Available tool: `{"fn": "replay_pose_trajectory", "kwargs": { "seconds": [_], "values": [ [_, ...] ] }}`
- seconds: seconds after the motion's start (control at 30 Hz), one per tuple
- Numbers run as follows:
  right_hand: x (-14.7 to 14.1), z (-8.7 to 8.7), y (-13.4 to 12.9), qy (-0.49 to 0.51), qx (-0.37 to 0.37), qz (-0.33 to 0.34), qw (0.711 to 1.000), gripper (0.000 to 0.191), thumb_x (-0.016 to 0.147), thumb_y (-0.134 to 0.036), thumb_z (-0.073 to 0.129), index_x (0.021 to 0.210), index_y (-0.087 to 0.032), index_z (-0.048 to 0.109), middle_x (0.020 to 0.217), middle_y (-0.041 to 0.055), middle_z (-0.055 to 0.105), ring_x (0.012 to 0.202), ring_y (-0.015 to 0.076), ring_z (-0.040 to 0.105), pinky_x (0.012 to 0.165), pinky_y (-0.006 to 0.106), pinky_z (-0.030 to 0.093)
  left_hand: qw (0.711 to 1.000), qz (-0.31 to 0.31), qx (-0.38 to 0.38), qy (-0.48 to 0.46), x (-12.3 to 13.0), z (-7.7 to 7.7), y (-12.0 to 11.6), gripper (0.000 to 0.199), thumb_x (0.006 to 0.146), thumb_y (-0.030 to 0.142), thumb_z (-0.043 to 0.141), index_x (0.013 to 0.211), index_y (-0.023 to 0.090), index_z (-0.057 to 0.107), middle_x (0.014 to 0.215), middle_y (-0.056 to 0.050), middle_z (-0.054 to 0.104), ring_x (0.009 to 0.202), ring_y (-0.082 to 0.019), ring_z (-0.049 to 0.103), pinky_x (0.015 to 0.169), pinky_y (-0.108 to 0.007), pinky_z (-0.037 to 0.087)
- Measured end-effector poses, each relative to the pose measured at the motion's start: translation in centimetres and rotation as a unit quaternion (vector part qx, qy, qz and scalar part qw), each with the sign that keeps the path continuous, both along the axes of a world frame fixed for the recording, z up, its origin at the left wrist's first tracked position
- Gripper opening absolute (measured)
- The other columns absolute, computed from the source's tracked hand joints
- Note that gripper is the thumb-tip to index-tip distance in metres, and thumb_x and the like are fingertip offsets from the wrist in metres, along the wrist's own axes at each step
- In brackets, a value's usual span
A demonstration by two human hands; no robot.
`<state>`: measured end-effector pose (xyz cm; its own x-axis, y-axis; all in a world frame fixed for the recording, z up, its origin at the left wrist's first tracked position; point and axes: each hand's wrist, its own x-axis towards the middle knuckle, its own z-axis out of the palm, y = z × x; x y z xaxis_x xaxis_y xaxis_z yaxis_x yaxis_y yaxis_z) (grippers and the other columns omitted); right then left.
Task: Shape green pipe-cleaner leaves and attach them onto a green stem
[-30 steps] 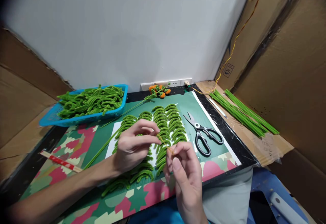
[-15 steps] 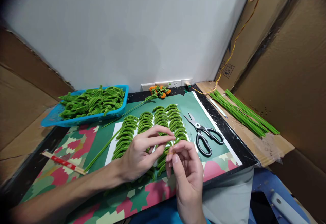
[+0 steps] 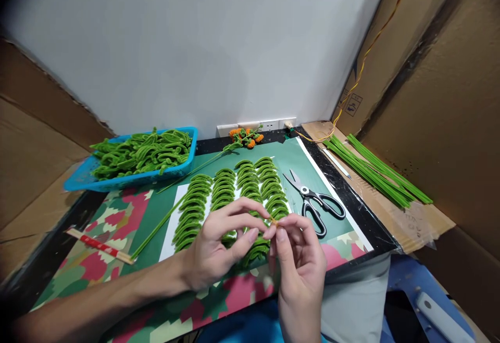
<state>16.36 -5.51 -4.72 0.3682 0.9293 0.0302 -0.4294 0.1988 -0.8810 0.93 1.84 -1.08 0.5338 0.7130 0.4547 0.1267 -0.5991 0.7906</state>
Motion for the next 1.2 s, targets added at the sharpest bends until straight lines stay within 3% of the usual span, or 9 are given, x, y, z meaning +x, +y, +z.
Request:
{"fn": "replay_pose_trajectory", "kwargs": {
  "seconds": [0.17, 0.33, 0.5, 0.6, 0.7, 0.83, 0.93, 1.1, 1.2],
  "values": [
    [-0.5, 0.9, -0.4, 0.026, 0.005, 0.020, 0.999, 0.017, 0.100, -0.034, 0.078, 0.109, -0.023, 0.067, 0.081, -0.0023, 0.067, 0.050, 0.0060, 0.055, 0.044, 0.015, 0.044, 0.987, -0.023, -0.151, -0.043, 0.5, 0.2, -0.2, 0.020, 0.103, 0.023, 0.067, 0.108, 0.018, 0.086, 0.114, -0.011, 0.083, 0.104, -0.022, 0.079, 0.083, -0.028, 0.063],
    [-1.0, 1.6, -0.4, 0.060, 0.008, 0.049, 0.997, 0.018, 0.101, -0.032, 0.076, 0.111, -0.026, 0.063, 0.077, -0.0043, 0.068, 0.045, 0.0067, 0.054, 0.038, 0.015, 0.043, 0.980, -0.026, -0.187, -0.059, 0.5, -0.1, -0.4, 0.023, 0.102, 0.028, 0.071, 0.118, 0.019, 0.086, 0.113, -0.011, 0.084, 0.103, -0.022, 0.079, 0.087, -0.031, 0.064],
    [-1.3, 1.9, -0.4, 0.074, 0.015, 0.059, 0.995, 0.019, 0.101, -0.031, 0.076, 0.111, -0.026, 0.061, 0.080, -0.0043, 0.068, 0.046, 0.0057, 0.051, 0.040, 0.015, 0.043, 0.955, -0.077, -0.279, -0.066, 0.4, -0.4, -0.1, 0.036, 0.104, 0.041, 0.067, 0.130, 0.021, 0.082, 0.126, -0.016, 0.080, 0.075, -0.017, 0.076, 0.053, -0.024, 0.058],
    [-1.2, 1.9, -0.4, 0.062, 0.016, 0.053, 0.996, 0.018, 0.102, -0.031, 0.076, 0.110, -0.026, 0.060, 0.079, -0.0043, 0.067, 0.047, 0.0055, 0.051, 0.044, 0.016, 0.042, 0.964, -0.088, -0.249, -0.041, 0.4, -0.3, 0.0, 0.038, 0.106, 0.039, 0.064, 0.139, 0.024, 0.078, 0.138, -0.014, 0.076, 0.102, -0.023, 0.079, 0.077, -0.031, 0.067],
    [-1.3, 1.4, -0.7, 0.028, 0.010, 0.036, 0.999, 0.018, 0.104, -0.031, 0.073, 0.113, -0.027, 0.059, 0.082, -0.0032, 0.068, 0.050, 0.0067, 0.054, 0.047, 0.017, 0.045, 0.976, -0.045, -0.209, -0.038, 0.6, -0.1, 0.1, 0.033, 0.107, 0.035, 0.065, 0.133, 0.023, 0.081, 0.128, -0.013, 0.081, 0.120, -0.027, 0.076, 0.100, -0.039, 0.066],
    [-2.1, 1.0, -1.3, -0.049, -0.001, 0.024, 0.999, 0.022, 0.106, -0.036, 0.070, 0.123, -0.026, 0.060, 0.089, 0.0019, 0.071, 0.070, 0.0149, 0.068, 0.065, 0.027, 0.057, 0.982, 0.037, -0.172, -0.066, 0.8, 0.0, 0.3, 0.019, 0.101, 0.030, 0.074, 0.107, 0.020, 0.089, 0.110, -0.011, 0.085, 0.106, -0.025, 0.081, 0.092, -0.036, 0.069],
    [-2.9, 1.3, -1.7, -0.056, -0.018, -0.001, 0.998, 0.026, 0.106, -0.038, 0.069, 0.128, -0.026, 0.059, 0.095, 0.0048, 0.072, 0.085, 0.0205, 0.073, 0.078, 0.035, 0.060, 0.988, 0.070, -0.106, -0.086, 0.7, -0.2, 0.7, 0.013, 0.095, 0.024, 0.081, 0.105, 0.019, 0.089, 0.119, -0.012, 0.084, 0.101, -0.023, 0.083, 0.084, -0.031, 0.071],
    [-3.9, 2.0, -2.5, -0.083, -0.013, -0.005, 0.996, 0.028, 0.108, -0.034, 0.065, 0.133, -0.027, 0.055, 0.099, 0.0065, 0.073, 0.084, 0.0213, 0.074, 0.061, 0.029, 0.052, 0.997, 0.024, -0.053, -0.052, 0.1, -0.4, 0.9, 0.023, 0.097, 0.034, 0.079, 0.116, 0.023, 0.087, 0.137, -0.011, 0.077, 0.116, -0.028, 0.080, 0.099, -0.039, 0.069],
    [-4.6, 2.2, -3.2, -0.116, 0.008, -0.011, 0.993, 0.032, 0.108, -0.026, 0.063, 0.138, -0.028, 0.052, 0.103, 0.0077, 0.075, 0.074, 0.0190, 0.073, 0.061, 0.031, 0.052, 0.996, -0.016, -0.084, -0.028, -0.1, 0.1, 0.6, 0.033, 0.102, 0.045, 0.071, 0.125, 0.025, 0.084, 0.149, -0.012, 0.069, 0.113, -0.030, 0.081, 0.092, -0.039, 0.071]
  ]
}}
